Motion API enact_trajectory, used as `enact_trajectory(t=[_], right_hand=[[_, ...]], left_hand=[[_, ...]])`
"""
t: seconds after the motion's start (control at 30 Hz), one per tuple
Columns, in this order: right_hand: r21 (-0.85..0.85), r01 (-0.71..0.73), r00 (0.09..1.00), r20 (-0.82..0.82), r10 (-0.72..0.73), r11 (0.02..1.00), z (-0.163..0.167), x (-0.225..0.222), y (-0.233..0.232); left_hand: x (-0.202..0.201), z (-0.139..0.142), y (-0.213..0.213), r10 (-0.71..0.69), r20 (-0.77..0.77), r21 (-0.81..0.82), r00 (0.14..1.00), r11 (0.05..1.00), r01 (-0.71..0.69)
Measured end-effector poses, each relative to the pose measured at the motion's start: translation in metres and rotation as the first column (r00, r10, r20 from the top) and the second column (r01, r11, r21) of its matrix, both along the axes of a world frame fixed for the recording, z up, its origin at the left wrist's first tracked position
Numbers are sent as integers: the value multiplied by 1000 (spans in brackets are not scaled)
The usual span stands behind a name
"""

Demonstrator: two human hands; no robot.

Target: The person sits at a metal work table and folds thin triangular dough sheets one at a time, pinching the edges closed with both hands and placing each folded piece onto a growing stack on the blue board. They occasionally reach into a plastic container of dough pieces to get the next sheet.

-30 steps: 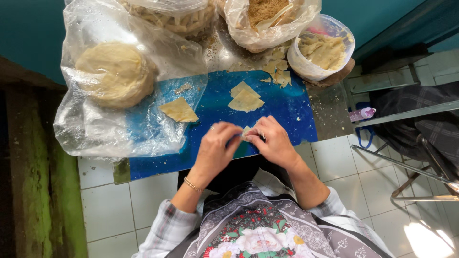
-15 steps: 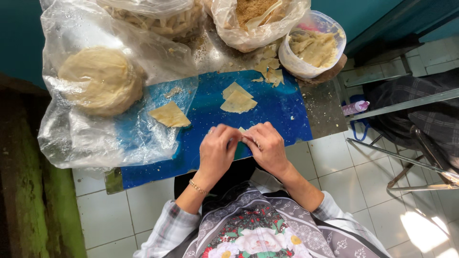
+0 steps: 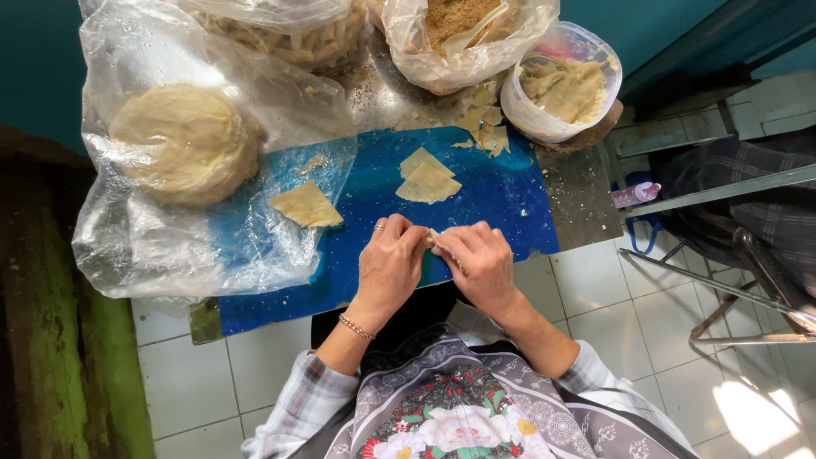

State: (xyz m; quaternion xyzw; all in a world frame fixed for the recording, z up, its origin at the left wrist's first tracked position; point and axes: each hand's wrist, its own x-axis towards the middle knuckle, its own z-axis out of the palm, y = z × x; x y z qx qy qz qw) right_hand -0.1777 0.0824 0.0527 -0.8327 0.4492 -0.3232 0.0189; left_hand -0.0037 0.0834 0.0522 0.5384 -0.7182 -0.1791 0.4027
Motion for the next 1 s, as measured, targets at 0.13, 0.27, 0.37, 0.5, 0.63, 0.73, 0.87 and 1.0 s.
enact_trajectory(t=[0.13, 0.27, 0.37, 0.5, 0.63, 0.73, 0.87, 1.0], right_hand=[[151, -21, 995, 101, 6, 988, 0, -6, -20], [231, -13, 989, 148, -22, 973, 0, -5, -23], [35, 9, 995, 96, -12, 999, 2, -1, -14], [22, -5, 999, 45, 4, 1000, 5, 0, -14], [125, 8, 998, 58, -15, 992, 6, -2, -24], [41, 87, 996, -20, -86, 995, 4, 0, -22], [-71, 15, 1000, 25, -13, 997, -2, 1, -17], [-20, 4, 999, -43, -5, 1000, 0, -4, -21]], left_hand=[[3, -1, 8, -79, 12, -142, 997, 987, 80], [0, -5, -1, -32, 80, -96, 996, 995, 40], [-1, -5, -9, -2, 90, -24, 996, 1000, 4], [2, -2, -12, -13, 23, -32, 1000, 999, 13], [6, 0, -3, -107, 11, -80, 994, 991, 108], [0, -3, -8, -47, 76, -63, 996, 997, 51], [-2, -7, -17, -43, 42, 15, 998, 999, 43], [1, -11, -15, -100, -34, 14, 994, 995, 100]])
